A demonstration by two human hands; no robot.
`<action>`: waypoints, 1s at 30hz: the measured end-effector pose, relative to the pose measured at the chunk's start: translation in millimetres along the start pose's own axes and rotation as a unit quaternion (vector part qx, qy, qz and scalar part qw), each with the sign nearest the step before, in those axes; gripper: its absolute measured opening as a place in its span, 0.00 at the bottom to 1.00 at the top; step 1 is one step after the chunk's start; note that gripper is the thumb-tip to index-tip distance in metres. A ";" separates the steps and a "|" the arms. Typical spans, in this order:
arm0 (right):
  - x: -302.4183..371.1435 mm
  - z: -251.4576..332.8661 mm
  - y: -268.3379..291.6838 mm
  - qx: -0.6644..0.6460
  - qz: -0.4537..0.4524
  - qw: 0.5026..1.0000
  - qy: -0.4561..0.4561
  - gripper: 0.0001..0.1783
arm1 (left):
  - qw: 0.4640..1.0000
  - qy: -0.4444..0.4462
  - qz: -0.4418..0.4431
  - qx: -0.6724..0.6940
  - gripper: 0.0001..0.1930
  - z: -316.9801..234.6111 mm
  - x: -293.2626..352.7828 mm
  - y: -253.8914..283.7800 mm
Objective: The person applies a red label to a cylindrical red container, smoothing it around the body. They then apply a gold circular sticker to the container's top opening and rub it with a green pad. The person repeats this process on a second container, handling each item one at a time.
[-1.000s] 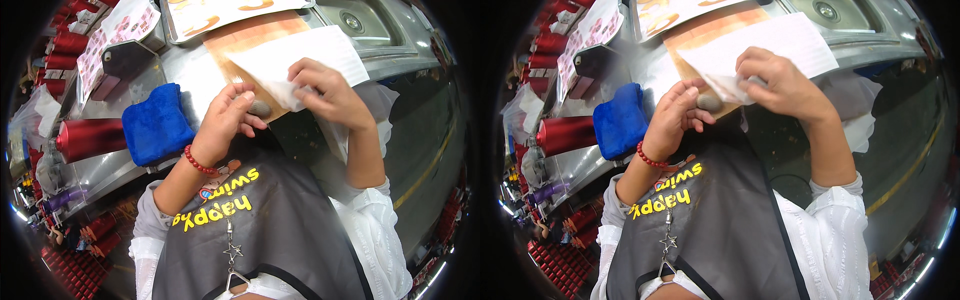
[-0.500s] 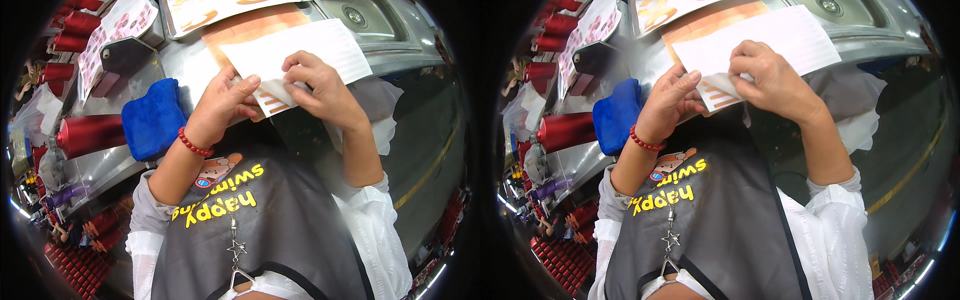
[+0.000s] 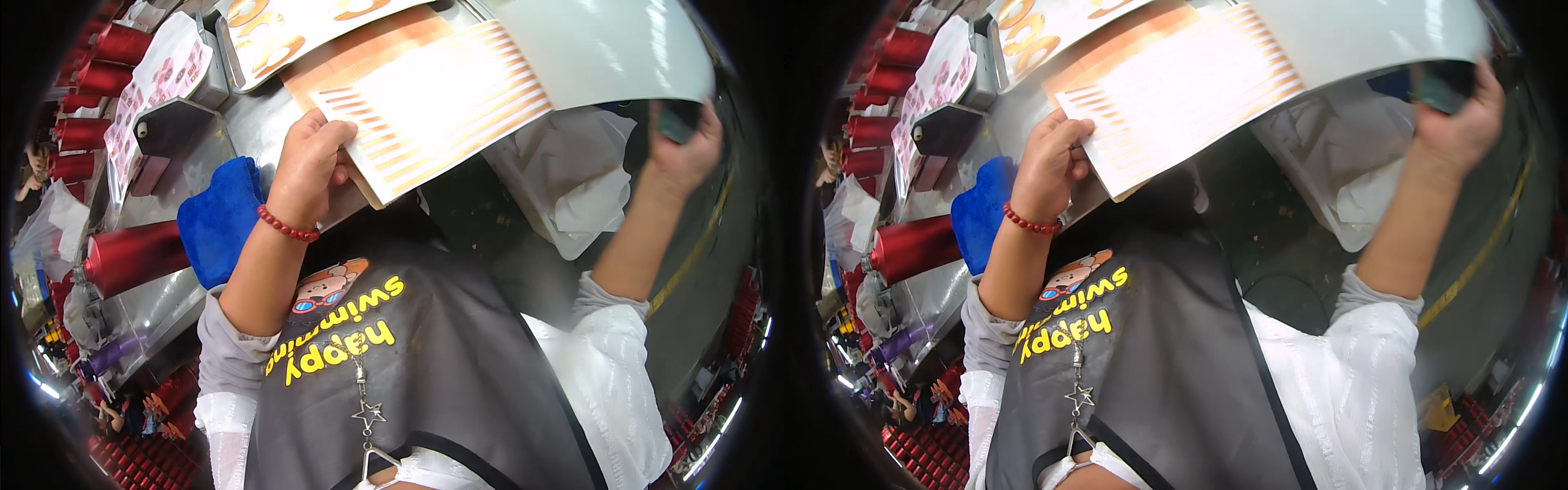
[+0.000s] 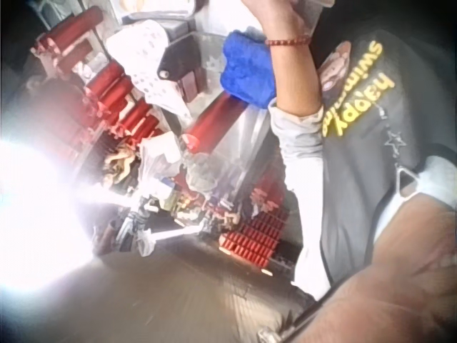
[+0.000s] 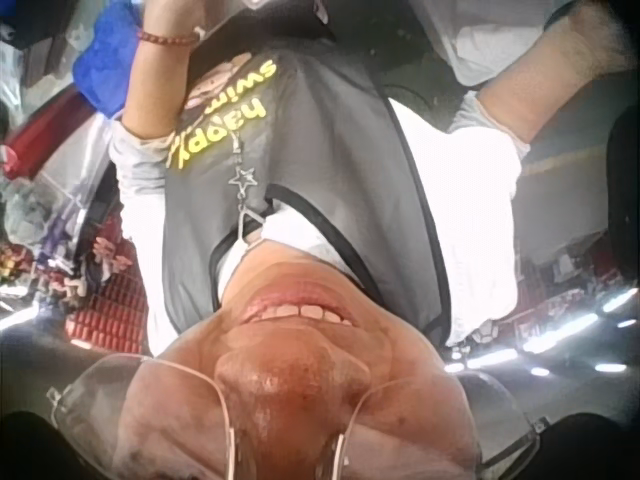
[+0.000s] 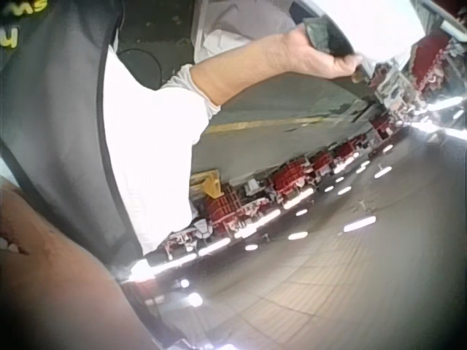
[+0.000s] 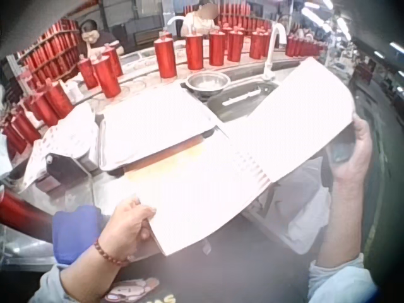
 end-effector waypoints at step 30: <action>-88.9 -107.6 163.6 0.751 0.037 0.639 0.161 0.54 | 0.917 -0.285 -0.167 -0.222 0.23 -77.3 141.6 89.5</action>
Point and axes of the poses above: each hand's wrist, its own x-axis away from the middle knuckle, its own y-axis out of the back of the hand, z = x × y, the point moved 7 cm from there along -x, towards the middle knuckle, and after that the axes turned 3 degrees about -y, right-handed, at the moved point
